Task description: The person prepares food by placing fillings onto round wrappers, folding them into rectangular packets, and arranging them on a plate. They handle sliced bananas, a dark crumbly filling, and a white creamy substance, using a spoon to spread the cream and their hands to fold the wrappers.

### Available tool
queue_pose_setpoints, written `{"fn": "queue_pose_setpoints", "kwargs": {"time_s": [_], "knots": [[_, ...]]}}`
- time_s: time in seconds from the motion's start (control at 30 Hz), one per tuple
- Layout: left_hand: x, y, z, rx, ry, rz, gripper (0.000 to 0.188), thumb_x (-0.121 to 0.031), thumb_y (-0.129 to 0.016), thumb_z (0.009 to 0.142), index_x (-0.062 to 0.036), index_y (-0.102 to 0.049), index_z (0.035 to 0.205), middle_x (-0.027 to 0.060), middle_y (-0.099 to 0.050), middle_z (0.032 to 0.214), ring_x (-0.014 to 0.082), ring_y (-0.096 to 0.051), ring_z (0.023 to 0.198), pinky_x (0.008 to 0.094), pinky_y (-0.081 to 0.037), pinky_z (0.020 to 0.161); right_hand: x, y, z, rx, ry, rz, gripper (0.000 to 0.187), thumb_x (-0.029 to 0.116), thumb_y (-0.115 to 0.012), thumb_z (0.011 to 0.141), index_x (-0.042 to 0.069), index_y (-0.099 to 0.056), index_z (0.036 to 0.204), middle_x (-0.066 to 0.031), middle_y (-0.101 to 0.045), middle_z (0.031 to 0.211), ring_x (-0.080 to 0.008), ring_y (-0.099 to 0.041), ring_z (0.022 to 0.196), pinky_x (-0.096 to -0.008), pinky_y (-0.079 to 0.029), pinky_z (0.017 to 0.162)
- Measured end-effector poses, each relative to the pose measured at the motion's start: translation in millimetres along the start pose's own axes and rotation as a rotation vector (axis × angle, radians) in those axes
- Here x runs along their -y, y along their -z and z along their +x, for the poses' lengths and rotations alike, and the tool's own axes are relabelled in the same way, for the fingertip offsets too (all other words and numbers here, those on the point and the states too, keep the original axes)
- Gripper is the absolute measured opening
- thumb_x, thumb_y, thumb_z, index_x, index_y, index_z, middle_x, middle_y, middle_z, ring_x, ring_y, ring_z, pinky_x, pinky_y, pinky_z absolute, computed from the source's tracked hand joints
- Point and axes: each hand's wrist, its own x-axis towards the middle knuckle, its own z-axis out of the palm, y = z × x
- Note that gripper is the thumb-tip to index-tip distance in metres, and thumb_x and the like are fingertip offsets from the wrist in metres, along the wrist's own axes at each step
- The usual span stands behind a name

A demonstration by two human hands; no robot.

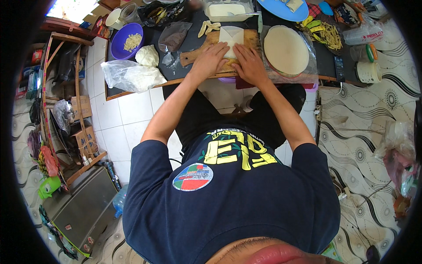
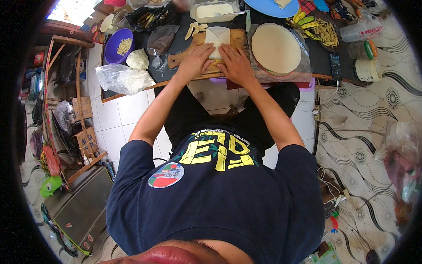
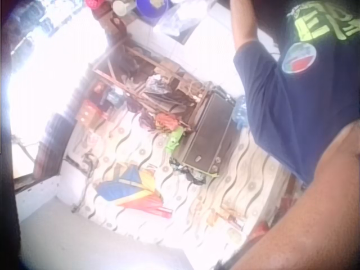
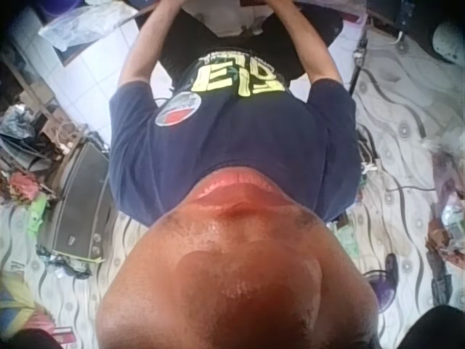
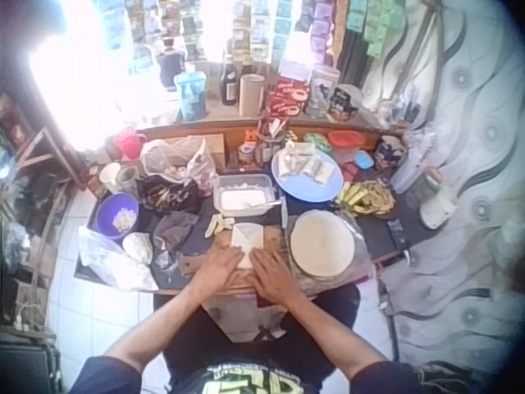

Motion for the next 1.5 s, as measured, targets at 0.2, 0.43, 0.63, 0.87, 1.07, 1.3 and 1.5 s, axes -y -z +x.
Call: {"fn": "queue_pose_setpoints", "kwargs": {"time_s": [0.2,0.43,0.63,0.87,1.07,1.3,1.5], "knots": [[0.9,8.2,4.8,-0.054,-0.04,0.021,0.044,-0.029,-0.069,0.093,-0.0061,-0.063,0.13,0.0124,-0.06,0.127,0.0332,-0.058,0.119,0.0442,-0.045,0.102,-6.8,3.6,10.6,-0.081,0.043,-0.011,0.052,0.032,-0.07,0.089,0.005,-0.062,0.132,-0.0116,-0.059,0.135,-0.0322,-0.053,0.127,-0.0483,-0.04,0.106],[5.0,11.4,9.7,-0.043,-0.116,0.094,0.041,-0.03,-0.068,0.093,-0.0064,-0.065,0.127,0.0107,-0.062,0.122,0.0312,-0.059,0.116,0.0434,-0.047,0.099,-11.0,0.5,14.7,-0.095,0.039,0.009,0.048,0.033,-0.071,0.089,0.008,-0.064,0.129,-0.0078,-0.061,0.132,-0.0304,-0.055,0.124,-0.0465,-0.043,0.102],[-4.2,11.6,-3.1,0.043,-0.11,0.151,0.042,-0.031,-0.067,0.094,-0.0063,-0.064,0.128,0.0105,-0.063,0.122,0.0304,-0.059,0.116,0.0425,-0.048,0.098,-0.5,1.1,-0.2,-0.1,0.068,-0.003,0.049,0.033,-0.071,0.089,0.009,-0.063,0.13,-0.0078,-0.061,0.132,-0.0302,-0.054,0.125,-0.0458,-0.043,0.102],[-17.8,9.6,-19.9,-0.029,-0.069,0.107,0.042,-0.031,-0.066,0.095,-0.0068,-0.064,0.129,0.0096,-0.064,0.127,0.0286,-0.061,0.118,0.0416,-0.047,0.099,10.0,-0.6,-16.8,-0.097,0.038,-0.001,0.054,0.037,-0.067,0.092,0.01,-0.058,0.139,-0.009,-0.058,0.138,-0.0323,-0.052,0.127,-0.0474,-0.039,0.106],[-18.2,7.9,-22.9,-0.058,-0.089,0.192,0.044,-0.033,-0.066,0.094,-0.0068,-0.064,0.13,0.007,-0.063,0.129,0.0252,-0.058,0.122,0.0406,-0.046,0.1,11.1,-2.1,-17.7,-0.06,0.012,-0.05,0.057,0.04,-0.064,0.094,0.012,-0.055,0.143,-0.009,-0.053,0.146,-0.034,-0.046,0.133,-0.0511,-0.034,0.111],[-14.0,14.4,-14.0,0.025,-0.109,0.165,0.045,-0.035,-0.064,0.095,-0.007,-0.063,0.131,0.0069,-0.061,0.128,0.0257,-0.056,0.121,0.0411,-0.046,0.099,11.1,-0.5,-15.9,-0.082,0.007,-0.03,0.055,0.04,-0.066,0.093,0.013,-0.057,0.141,-0.0093,-0.054,0.144,-0.0346,-0.045,0.133,-0.0515,-0.034,0.111],[-8.5,16.1,-5.6,0.096,-0.108,0.115,0.042,-0.035,-0.062,0.098,-0.0066,-0.062,0.129,0.0087,-0.059,0.125,0.0298,-0.056,0.118,0.0421,-0.047,0.099,6.7,0.9,-8.1,-0.081,0.009,0.016,0.048,0.036,-0.07,0.09,0.014,-0.064,0.132,-0.0079,-0.058,0.13,-0.0324,-0.05,0.123,-0.0489,-0.039,0.104]]}}
